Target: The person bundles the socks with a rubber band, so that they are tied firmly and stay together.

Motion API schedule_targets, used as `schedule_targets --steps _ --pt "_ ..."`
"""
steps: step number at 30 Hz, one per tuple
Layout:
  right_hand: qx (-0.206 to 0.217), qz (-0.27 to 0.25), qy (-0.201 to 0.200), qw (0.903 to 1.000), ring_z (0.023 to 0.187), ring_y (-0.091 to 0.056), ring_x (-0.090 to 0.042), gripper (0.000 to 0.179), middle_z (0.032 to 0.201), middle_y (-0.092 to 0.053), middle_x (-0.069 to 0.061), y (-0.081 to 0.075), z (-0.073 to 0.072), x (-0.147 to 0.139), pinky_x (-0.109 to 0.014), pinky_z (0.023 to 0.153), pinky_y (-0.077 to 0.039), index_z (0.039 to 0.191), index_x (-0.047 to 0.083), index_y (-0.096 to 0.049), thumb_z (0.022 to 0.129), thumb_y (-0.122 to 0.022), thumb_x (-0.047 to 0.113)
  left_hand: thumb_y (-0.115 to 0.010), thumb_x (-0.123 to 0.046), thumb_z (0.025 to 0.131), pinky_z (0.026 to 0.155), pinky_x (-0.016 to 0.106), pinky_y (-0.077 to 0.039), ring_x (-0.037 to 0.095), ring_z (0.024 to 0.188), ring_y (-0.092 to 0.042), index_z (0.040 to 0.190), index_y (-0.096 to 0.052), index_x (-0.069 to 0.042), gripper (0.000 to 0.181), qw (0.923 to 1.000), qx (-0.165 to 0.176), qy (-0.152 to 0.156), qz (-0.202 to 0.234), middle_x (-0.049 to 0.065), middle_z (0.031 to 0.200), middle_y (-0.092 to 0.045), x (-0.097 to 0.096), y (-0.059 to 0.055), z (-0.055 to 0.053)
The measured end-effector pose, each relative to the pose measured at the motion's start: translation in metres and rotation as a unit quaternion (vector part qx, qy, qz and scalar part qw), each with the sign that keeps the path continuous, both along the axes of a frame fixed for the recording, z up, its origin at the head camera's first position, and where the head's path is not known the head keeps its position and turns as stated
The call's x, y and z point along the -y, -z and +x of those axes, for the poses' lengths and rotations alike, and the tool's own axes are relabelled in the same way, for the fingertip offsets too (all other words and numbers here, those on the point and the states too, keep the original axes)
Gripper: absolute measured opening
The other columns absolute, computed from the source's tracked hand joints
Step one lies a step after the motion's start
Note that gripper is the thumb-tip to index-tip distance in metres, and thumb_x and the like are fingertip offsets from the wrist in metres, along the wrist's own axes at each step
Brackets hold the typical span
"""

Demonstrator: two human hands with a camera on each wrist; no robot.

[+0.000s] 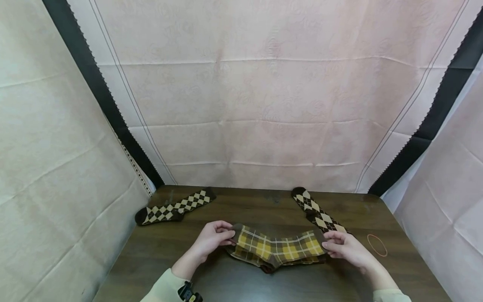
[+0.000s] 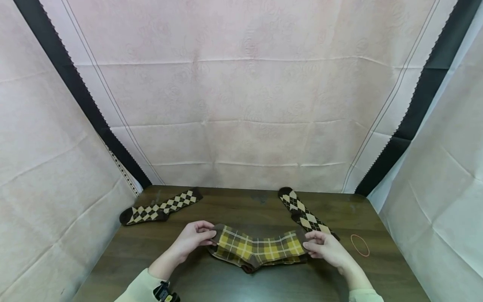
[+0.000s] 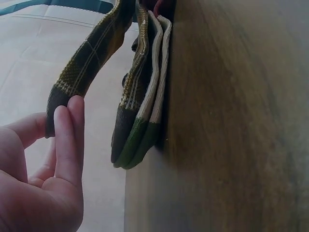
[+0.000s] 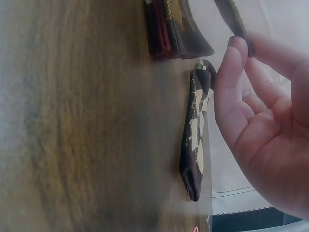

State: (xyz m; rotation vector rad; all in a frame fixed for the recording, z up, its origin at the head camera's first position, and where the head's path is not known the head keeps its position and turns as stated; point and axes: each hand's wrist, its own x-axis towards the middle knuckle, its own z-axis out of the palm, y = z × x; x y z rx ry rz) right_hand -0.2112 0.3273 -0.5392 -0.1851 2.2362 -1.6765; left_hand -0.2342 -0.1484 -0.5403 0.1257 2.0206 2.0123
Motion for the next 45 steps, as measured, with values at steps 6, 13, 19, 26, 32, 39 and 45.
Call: schedule_targets --steps 6,13,19,26,32,39,45 --pt "0.009 0.007 -0.005 0.9999 0.093 -0.07 -0.021 0.045 0.105 -0.07 -0.009 -0.001 0.001 0.0 -0.036 0.08 -0.064 0.134 -0.017 -0.052 0.105 -0.07 0.012 -0.076 -0.008 0.1 0.079 0.033 -0.064 0.026 0.085 -0.078 0.123 -0.064 0.01 0.032 1.0 0.001 0.004 0.002 0.009 0.099 -0.073 0.0 0.001 0.001" --pt "0.014 0.021 -0.018 0.9995 0.09 -0.07 -0.027 0.046 0.102 -0.071 -0.009 0.003 0.001 0.0 -0.04 0.081 -0.063 0.133 -0.017 -0.052 0.104 -0.071 0.012 -0.077 -0.007 0.099 0.081 0.035 -0.064 0.022 0.087 -0.075 0.121 -0.066 0.008 0.029 0.9998 0.001 0.014 -0.017 0.007 0.099 -0.072 0.002 0.006 0.002" --pt "0.013 0.027 -0.001 0.9996 0.093 -0.07 -0.023 0.039 0.103 -0.071 -0.009 0.007 -0.002 0.002 -0.039 0.082 -0.064 0.127 -0.013 -0.057 0.103 -0.072 0.013 -0.077 -0.005 0.098 0.08 0.035 -0.064 0.021 0.084 -0.075 0.12 -0.066 0.008 0.028 0.9997 -0.008 0.012 -0.022 0.007 0.096 -0.072 0.004 0.008 0.003" --pt "0.014 0.041 0.009 0.999 0.091 -0.071 -0.022 0.037 0.101 -0.073 -0.008 0.011 -0.005 0.004 -0.039 0.08 -0.064 0.125 -0.013 -0.058 0.104 -0.072 0.014 -0.078 -0.004 0.097 0.081 0.038 -0.065 0.024 0.085 -0.076 0.121 -0.066 0.008 0.029 0.9993 -0.002 0.014 -0.034 0.009 0.098 -0.071 0.007 0.012 0.002" --pt "0.024 0.055 0.01 0.9981 0.086 -0.07 -0.024 0.039 0.097 -0.074 -0.007 0.013 -0.003 0.005 -0.038 0.078 -0.063 0.125 -0.015 -0.057 0.103 -0.072 0.014 -0.078 -0.002 0.097 0.081 0.041 -0.065 0.023 0.083 -0.074 0.12 -0.066 0.009 0.029 0.9985 0.009 0.025 -0.048 0.013 0.099 -0.067 0.009 0.013 0.002" --pt "0.01 0.069 0.022 0.9973 0.09 -0.07 -0.023 0.037 0.103 -0.074 -0.009 0.013 -0.004 0.007 -0.04 0.079 -0.063 0.125 -0.016 -0.059 0.106 -0.068 0.015 -0.079 -0.003 0.096 0.078 0.043 -0.066 0.028 0.077 -0.076 0.12 -0.066 0.011 0.031 0.9965 0.015 0.045 -0.068 0.014 0.093 -0.07 0.012 0.01 0.002" --pt "0.013 0.081 0.029 0.9963 0.1 -0.071 -0.024 0.044 0.111 -0.073 -0.012 0.013 -0.004 0.01 -0.044 0.082 -0.063 0.132 -0.018 -0.056 0.104 -0.071 0.013 -0.082 -0.005 0.093 0.072 0.044 -0.066 0.026 0.072 -0.074 0.119 -0.065 0.011 0.036 0.9927 -0.005 0.037 -0.114 0.013 0.088 -0.067 0.017 0.01 0.0"
